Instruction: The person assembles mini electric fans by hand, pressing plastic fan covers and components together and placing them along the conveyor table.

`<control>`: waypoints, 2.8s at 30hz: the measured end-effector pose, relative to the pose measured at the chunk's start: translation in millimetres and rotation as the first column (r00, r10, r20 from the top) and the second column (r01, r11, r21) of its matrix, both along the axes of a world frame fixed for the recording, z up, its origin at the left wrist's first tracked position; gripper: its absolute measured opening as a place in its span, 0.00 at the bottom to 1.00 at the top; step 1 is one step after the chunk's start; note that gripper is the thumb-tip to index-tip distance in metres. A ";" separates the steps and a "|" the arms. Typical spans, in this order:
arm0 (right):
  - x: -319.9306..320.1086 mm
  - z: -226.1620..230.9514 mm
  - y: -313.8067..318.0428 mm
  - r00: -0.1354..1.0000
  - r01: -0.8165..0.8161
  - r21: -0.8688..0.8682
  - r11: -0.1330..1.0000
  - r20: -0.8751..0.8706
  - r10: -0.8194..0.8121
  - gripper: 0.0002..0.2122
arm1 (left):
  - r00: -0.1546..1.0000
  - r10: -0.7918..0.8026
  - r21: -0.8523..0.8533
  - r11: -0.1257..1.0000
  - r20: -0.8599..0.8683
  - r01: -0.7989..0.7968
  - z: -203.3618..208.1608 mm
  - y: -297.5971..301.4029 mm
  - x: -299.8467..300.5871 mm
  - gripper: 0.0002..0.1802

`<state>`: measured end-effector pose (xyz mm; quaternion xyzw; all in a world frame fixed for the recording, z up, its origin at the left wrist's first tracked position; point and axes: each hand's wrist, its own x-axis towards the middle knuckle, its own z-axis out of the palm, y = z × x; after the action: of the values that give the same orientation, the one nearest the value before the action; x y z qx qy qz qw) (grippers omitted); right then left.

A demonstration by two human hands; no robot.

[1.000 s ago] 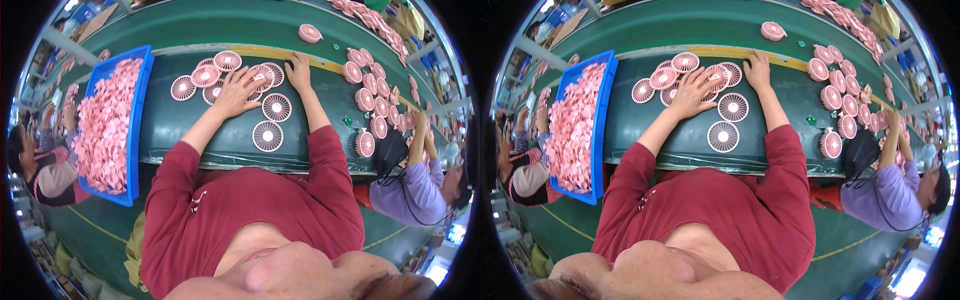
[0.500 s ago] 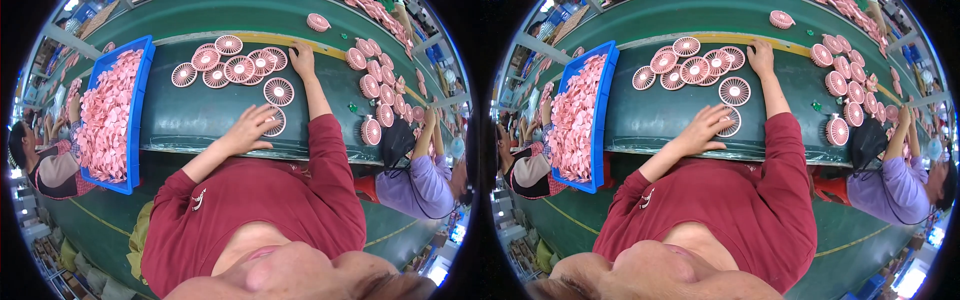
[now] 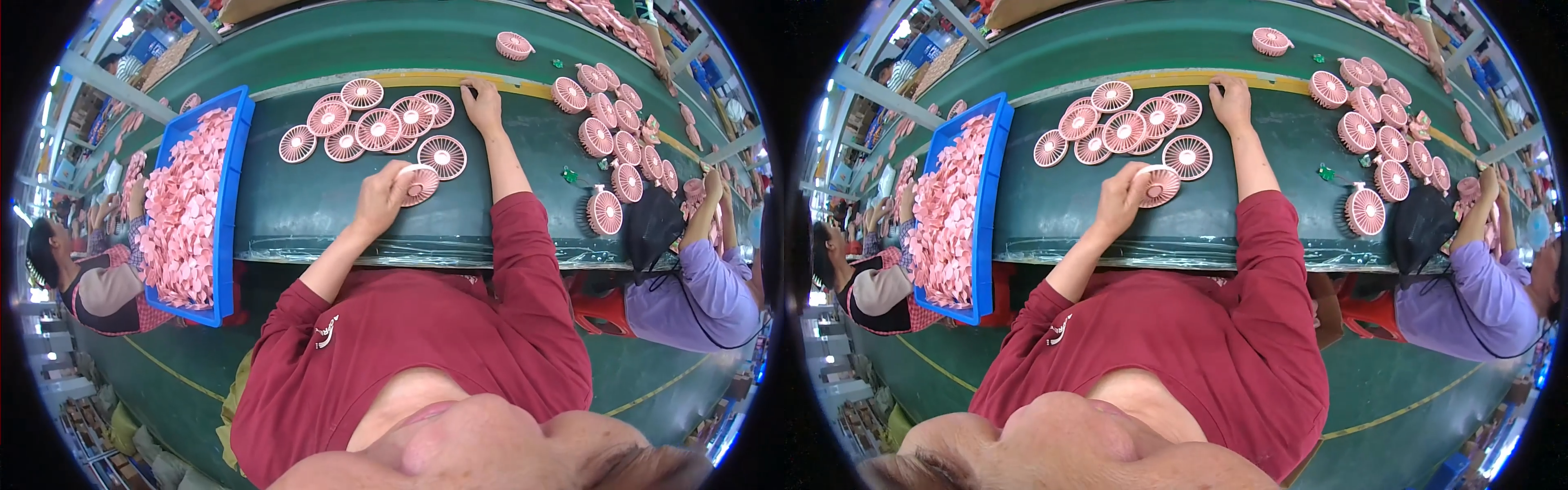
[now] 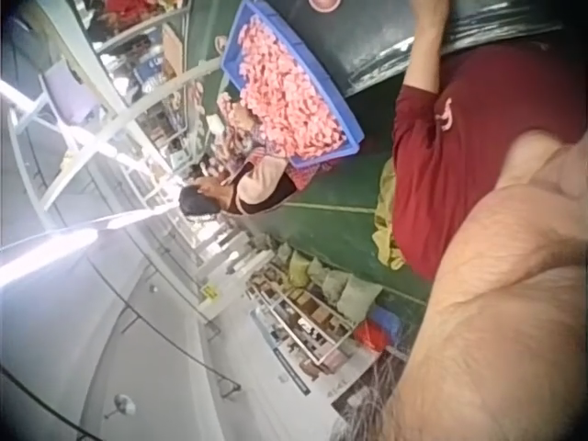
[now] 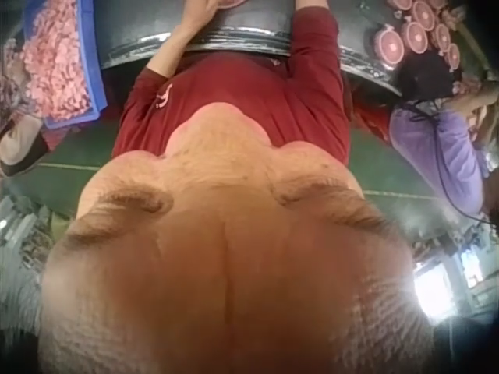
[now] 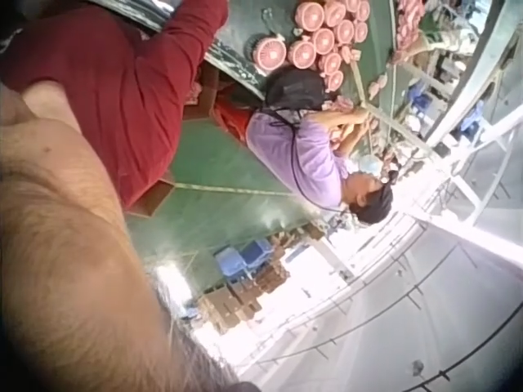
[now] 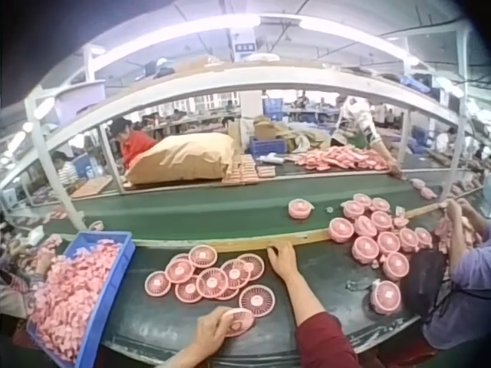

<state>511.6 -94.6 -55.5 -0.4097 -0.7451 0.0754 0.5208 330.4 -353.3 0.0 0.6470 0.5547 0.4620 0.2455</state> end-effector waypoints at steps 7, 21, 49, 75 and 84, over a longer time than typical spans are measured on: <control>-11.2 17.2 -3.3 0.978 -0.159 -0.099 0.982 -0.151 0.143 0.08 | 0.895 0.235 -0.059 0.971 0.379 -0.230 -27.3 -15.5 -25.5 0.16; -96.4 114.8 -179.7 0.511 -0.782 -0.212 0.587 0.323 0.797 0.39 | 0.415 0.072 -0.015 0.990 0.907 -0.138 7.9 -19.3 -55.1 0.18; -25.7 21.7 20.7 0.830 0.182 -0.098 0.978 0.548 -0.099 0.35 | 0.327 -0.481 -0.081 0.463 0.814 0.883 -40.0 64.8 26.7 0.16; -19.5 22.3 20.1 0.831 0.183 -0.070 0.981 0.544 -0.116 0.33 | 0.368 -0.614 -0.062 0.460 0.699 0.886 -41.5 64.6 30.7 0.14; -27.5 21.0 21.6 0.853 0.187 -0.099 0.977 0.509 -0.111 0.34 | 0.385 -0.575 -0.119 0.445 0.722 0.888 -42.0 68.0 26.8 0.15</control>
<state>484.1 -73.1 -34.5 -0.5084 -0.8131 -0.0204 0.2829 357.2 -285.4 -42.1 0.5640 0.1830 0.3108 0.7428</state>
